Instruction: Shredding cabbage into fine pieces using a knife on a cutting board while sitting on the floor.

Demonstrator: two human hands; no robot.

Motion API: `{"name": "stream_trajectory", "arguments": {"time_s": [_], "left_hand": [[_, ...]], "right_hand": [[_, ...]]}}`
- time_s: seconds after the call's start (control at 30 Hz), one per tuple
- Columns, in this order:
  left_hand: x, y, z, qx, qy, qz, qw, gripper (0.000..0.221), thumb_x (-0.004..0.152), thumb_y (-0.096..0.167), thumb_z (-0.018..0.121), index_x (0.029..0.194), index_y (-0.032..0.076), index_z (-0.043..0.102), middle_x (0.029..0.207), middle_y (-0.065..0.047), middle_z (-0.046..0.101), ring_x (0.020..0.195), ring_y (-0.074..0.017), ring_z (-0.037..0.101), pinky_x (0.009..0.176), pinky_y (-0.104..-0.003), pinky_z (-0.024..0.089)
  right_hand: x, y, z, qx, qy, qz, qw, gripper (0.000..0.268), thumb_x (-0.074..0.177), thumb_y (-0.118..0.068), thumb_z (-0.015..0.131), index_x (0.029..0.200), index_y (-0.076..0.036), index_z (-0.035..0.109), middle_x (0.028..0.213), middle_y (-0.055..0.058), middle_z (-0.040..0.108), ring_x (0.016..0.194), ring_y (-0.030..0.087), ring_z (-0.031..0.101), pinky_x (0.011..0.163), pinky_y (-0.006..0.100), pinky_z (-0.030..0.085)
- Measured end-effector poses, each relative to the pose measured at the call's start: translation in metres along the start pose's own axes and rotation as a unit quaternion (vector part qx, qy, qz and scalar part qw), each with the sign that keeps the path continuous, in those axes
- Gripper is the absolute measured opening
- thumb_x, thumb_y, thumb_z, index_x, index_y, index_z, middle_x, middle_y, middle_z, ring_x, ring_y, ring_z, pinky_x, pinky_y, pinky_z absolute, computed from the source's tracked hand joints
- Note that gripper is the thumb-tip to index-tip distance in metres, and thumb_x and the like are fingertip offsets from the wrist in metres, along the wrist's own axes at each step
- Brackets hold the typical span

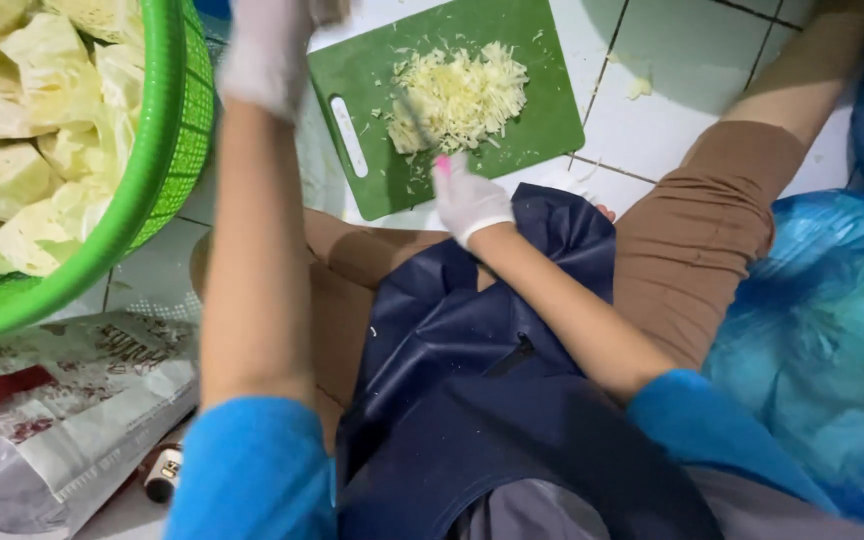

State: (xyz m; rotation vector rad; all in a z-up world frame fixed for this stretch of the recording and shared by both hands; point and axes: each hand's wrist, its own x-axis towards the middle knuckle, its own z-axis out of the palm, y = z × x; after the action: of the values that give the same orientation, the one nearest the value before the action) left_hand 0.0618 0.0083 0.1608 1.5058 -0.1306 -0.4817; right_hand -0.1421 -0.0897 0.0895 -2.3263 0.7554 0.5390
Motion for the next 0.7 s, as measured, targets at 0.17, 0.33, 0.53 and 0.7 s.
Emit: {"name": "stream_trajectory", "arguments": {"time_s": [0.17,0.33,0.53,0.7], "left_hand": [[-0.085,-0.022,-0.005,0.058,-0.039,-0.022,0.997,0.047,0.088,0.037,0.051,0.118,0.001,0.046,0.089,-0.004,0.063,0.05,-0.0054,0.055,0.042,-0.017,0.048],[-0.136,-0.042,-0.043,-0.028,-0.02,-0.068,0.997,0.03,0.086,0.016,0.055,0.114,0.006,0.052,0.096,-0.004,0.064,0.063,-0.0088,0.057,0.053,-0.016,0.041],[-0.186,0.005,-0.09,-0.098,0.014,-0.022,0.995,0.031,0.09,0.017,0.054,0.118,0.005,0.048,0.101,-0.006,0.059,0.067,-0.0067,0.055,0.056,-0.014,0.042],[-0.222,0.044,-0.162,-0.088,0.119,0.089,0.985,0.023,0.096,0.013,0.048,0.118,0.008,0.048,0.101,-0.007,0.058,0.068,-0.0075,0.055,0.057,-0.014,0.041]], "right_hand": [[0.03,0.005,0.063,-0.126,0.048,-0.141,0.981,0.033,0.095,-0.035,0.039,0.101,-0.004,0.048,0.067,0.019,0.063,0.058,0.043,0.061,0.055,0.052,0.048],[0.036,0.005,0.057,-0.079,0.026,-0.01,0.997,0.039,0.098,-0.039,0.024,0.103,-0.003,0.038,0.065,0.016,0.061,0.061,0.04,0.063,0.062,0.052,0.049],[0.038,0.025,0.057,-0.117,0.078,0.0,0.99,0.039,0.097,-0.039,0.026,0.109,-0.005,0.042,0.077,0.018,0.066,0.074,0.042,0.063,0.07,0.05,0.046],[0.018,0.006,0.039,-0.124,0.031,0.037,0.991,0.043,0.098,-0.041,0.019,0.114,-0.007,0.039,0.09,0.023,0.064,0.084,0.043,0.061,0.077,0.055,0.041]]}}
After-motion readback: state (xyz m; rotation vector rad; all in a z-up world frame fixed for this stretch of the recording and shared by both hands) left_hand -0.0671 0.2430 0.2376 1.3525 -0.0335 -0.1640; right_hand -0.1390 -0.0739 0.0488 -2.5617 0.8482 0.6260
